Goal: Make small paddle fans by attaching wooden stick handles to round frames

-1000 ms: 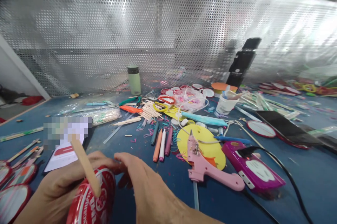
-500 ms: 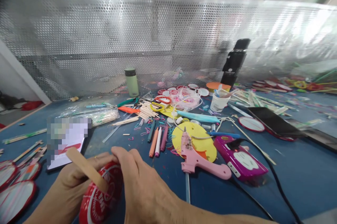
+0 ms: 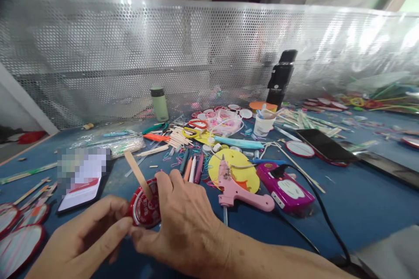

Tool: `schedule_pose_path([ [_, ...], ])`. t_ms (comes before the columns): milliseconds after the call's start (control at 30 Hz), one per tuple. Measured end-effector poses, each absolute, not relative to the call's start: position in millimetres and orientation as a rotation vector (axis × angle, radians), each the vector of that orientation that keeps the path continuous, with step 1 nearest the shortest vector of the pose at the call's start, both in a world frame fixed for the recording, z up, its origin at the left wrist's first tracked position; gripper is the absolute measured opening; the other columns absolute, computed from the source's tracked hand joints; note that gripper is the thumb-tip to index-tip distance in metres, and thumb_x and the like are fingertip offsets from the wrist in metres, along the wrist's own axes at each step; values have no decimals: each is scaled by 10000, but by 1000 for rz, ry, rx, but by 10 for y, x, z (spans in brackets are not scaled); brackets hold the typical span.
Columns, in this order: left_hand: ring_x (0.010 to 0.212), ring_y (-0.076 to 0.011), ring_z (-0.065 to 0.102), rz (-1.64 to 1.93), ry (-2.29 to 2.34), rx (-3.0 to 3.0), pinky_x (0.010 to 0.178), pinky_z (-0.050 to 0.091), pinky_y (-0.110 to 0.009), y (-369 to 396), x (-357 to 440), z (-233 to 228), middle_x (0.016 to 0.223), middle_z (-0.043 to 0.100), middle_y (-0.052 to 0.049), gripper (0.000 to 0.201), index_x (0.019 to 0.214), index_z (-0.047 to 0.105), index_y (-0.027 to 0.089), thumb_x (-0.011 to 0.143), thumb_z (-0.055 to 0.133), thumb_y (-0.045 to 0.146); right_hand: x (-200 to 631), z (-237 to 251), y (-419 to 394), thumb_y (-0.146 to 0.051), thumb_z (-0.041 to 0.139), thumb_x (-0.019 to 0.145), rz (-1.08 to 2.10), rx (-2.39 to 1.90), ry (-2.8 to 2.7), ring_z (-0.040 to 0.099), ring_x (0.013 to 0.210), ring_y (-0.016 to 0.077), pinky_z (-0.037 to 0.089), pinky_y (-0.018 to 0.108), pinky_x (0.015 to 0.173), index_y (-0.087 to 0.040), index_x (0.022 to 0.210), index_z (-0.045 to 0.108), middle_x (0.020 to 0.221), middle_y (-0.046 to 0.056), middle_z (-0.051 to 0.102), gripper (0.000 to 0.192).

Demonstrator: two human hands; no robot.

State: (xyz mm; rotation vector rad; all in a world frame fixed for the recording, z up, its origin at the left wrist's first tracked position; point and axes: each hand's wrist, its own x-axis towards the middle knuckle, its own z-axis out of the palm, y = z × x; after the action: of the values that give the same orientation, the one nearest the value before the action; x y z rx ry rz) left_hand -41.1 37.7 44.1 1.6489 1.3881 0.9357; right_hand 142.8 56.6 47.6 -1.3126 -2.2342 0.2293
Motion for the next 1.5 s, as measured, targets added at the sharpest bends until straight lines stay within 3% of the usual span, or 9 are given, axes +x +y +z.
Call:
schedule_pose_path([
  [167, 505, -113, 509, 842, 1396, 1633, 471, 410, -173, 470, -416, 457, 576, 566, 43, 280, 714, 626, 200, 824, 647, 456, 1397, 467, 555, -475, 689, 753, 131, -1388, -2280, 616, 768, 237, 442, 338, 602, -195, 1031, 562, 942, 50, 626, 414],
  [333, 411, -89, 469, 716, 1400, 1607, 424, 344, -175, 540, -492, 396, 559, 548, 48, 359, 719, 602, 181, 871, 552, 503, 1456, 400, 514, -542, 703, 790, 162, -1287, -2333, 665, 884, 246, 474, 327, 694, -206, 1108, 549, 995, 56, 676, 487],
  [467, 352, -75, 436, 516, 1452, 1618, 378, 283, -180, 613, -548, 330, 599, 589, 35, 363, 722, 571, 181, 878, 510, 503, 1485, 357, 491, -480, 697, 815, 267, -1284, -2378, 695, 853, 244, 457, 299, 656, -191, 1113, 542, 986, 54, 709, 443],
  [667, 519, -123, 462, 312, 1508, 1943, 474, 287, -220, 714, -577, 318, 597, 557, 21, 408, 653, 532, 191, 917, 438, 488, 1474, 422, 465, -439, 701, 817, 347, -1328, -2503, 691, 672, 214, 342, 271, 519, -188, 1092, 557, 839, 20, 721, 399],
  [867, 584, -135, 425, 172, 1539, 2123, 539, 240, -260, 734, -560, 335, 633, 551, 28, 371, 684, 513, 199, 936, 423, 457, 1493, 419, 467, -449, 752, 783, 241, -1361, -2563, 687, 675, 223, 297, 283, 519, -178, 1066, 561, 850, 28, 729, 435],
  [1100, 541, -125, 378, 100, 1528, 2216, 525, 204, -274, 724, -532, 360, 612, 546, 30, 360, 675, 470, 205, 947, 402, 432, 1518, 443, 462, -505, 722, 805, 269, -1305, -2585, 696, 704, 214, 374, 269, 549, -178, 1080, 547, 921, 45, 736, 462],
  [1267, 557, -138, 455, 93, 1518, 2250, 526, 254, -265, 729, -583, 339, 640, 585, 7, 348, 709, 527, 208, 962, 387, 400, 1605, 459, 489, -466, 678, 858, 133, -1237, -2563, 718, 726, 217, 454, 271, 575, -184, 1133, 571, 924, 45, 754, 408],
  [1367, 583, -150, 527, 77, 1508, 2277, 549, 328, -261, 732, -626, 444, 673, 620, -10, 318, 726, 569, 210, 960, 383, 319, 1832, 564, 517, -485, 540, 947, -122, -1224, -2369, 724, 747, 212, 485, 281, 579, -194, 1236, 555, 945, 57, 762, 410],
  [1500, 608, -156, 600, 129, 1460, 2364, 532, 390, -249, 718, -633, 639, 742, 678, -21, 291, 726, 608, 209, 938, 421, 283, 2349, 719, 497, -430, 443, 996, -395, -1320, -2141, 694, 628, 165, 476, 273, 549, -266, 1054, 639, 792, -6, 744, 262],
])
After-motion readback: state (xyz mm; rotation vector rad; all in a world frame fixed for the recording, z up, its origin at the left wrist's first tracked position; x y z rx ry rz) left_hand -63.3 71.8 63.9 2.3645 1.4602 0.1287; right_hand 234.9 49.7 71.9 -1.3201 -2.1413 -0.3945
